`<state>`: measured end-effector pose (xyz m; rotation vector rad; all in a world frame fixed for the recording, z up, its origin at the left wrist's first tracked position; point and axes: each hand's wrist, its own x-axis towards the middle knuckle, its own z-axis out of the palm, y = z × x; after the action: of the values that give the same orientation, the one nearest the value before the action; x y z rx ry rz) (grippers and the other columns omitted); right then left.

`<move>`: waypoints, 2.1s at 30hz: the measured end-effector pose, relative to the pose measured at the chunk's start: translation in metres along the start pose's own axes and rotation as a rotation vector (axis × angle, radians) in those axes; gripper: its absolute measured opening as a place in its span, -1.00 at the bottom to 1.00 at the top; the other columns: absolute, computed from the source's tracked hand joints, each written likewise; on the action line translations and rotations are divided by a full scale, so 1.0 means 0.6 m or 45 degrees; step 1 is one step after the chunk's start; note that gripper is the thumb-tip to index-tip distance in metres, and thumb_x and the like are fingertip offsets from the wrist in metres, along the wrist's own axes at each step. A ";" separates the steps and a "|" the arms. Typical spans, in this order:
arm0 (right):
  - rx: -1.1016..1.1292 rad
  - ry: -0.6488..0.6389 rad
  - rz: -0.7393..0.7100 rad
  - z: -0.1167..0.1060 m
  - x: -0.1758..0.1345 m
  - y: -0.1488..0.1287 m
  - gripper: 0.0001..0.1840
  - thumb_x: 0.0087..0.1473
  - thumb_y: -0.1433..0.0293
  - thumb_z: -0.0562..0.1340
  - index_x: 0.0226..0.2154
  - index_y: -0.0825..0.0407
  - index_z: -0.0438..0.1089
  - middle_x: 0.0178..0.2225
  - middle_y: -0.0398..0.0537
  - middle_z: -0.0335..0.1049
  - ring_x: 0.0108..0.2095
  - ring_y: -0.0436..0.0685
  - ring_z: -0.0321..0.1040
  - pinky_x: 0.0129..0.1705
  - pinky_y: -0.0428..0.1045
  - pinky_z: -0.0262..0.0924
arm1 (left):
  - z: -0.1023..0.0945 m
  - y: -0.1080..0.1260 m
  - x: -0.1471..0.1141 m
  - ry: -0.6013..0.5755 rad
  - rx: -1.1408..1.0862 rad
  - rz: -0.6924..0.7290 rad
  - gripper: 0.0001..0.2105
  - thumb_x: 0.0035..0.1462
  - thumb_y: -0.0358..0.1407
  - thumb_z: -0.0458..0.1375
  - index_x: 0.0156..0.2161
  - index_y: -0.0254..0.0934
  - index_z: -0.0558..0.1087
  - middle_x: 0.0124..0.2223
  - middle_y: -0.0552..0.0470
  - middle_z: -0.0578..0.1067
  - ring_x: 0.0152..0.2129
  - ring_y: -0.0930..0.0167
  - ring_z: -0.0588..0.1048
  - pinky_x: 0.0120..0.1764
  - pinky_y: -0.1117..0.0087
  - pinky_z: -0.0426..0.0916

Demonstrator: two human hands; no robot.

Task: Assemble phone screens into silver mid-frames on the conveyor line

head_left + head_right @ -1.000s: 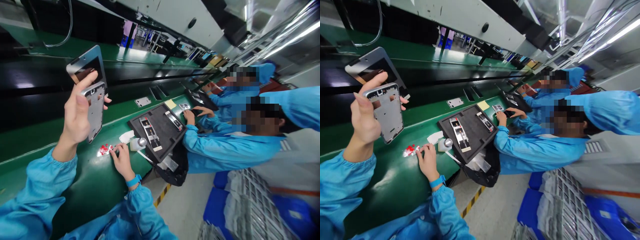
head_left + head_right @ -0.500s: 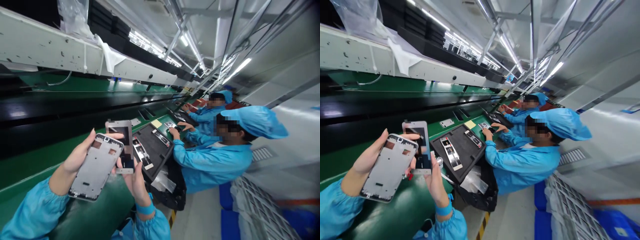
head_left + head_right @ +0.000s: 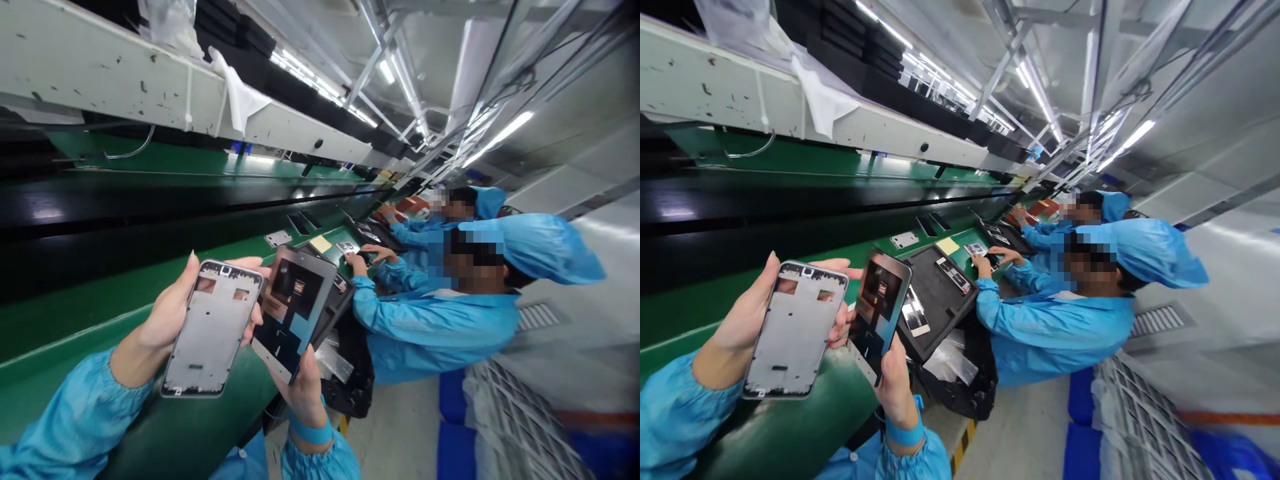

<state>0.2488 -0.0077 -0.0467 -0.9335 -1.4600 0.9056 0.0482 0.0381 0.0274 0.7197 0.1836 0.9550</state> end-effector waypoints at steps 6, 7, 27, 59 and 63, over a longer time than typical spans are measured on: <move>-0.378 -0.183 -0.315 -0.054 0.023 -0.026 -0.32 0.27 0.09 0.36 0.37 -0.21 0.32 0.24 0.15 0.37 0.15 0.36 0.48 0.15 0.27 0.45 | -0.026 -0.010 0.040 0.312 0.213 0.585 -0.29 0.28 0.24 0.17 0.31 -0.22 0.31 0.01 -0.20 0.64 -0.26 0.22 0.66 -0.19 0.18 0.62; -0.479 -0.226 -0.336 -0.060 0.027 -0.030 -0.35 0.27 0.13 0.37 0.36 -0.22 0.34 0.22 0.14 0.37 0.17 0.36 0.46 0.17 0.27 0.43 | -0.031 -0.010 0.046 0.353 0.223 0.660 -0.28 0.26 0.24 0.20 0.31 -0.21 0.29 -0.01 -0.17 0.64 -0.25 0.23 0.67 -0.18 0.19 0.63; -0.633 -0.504 -0.311 -0.054 0.045 -0.046 -0.36 0.29 0.11 0.35 0.37 -0.24 0.34 0.15 0.09 0.40 0.13 0.26 0.46 0.20 0.18 0.42 | -0.045 0.018 0.028 0.258 0.495 0.673 -0.47 0.30 0.06 0.29 0.19 -0.17 0.32 0.12 -0.16 0.57 -0.09 0.16 0.67 -0.10 0.09 0.66; -0.049 0.143 0.192 0.035 0.100 0.022 -0.18 0.31 -0.30 -0.01 -0.09 0.05 0.53 -0.33 0.00 0.50 -0.39 0.08 0.43 -0.33 -0.03 0.40 | -0.020 -0.046 0.059 0.298 0.481 0.240 -0.37 0.31 0.28 0.08 -0.02 -0.31 0.57 -0.35 -0.11 0.67 -0.46 0.23 0.67 -0.33 0.23 0.63; 0.171 0.033 0.380 0.021 0.109 0.006 -0.18 0.17 -0.40 0.07 -0.65 -0.05 0.15 -0.78 -0.30 0.00 -0.73 -0.06 0.00 -0.65 -0.10 -0.02 | -0.005 -0.045 0.046 0.237 0.552 0.240 -0.48 0.33 0.17 0.16 -0.07 -0.30 0.60 -0.34 -0.10 0.68 -0.46 0.23 0.68 -0.35 0.29 0.62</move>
<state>0.2323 0.0537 -0.0257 -1.0752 -1.2403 1.1896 0.0810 0.0516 0.0123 1.0590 0.5039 1.1786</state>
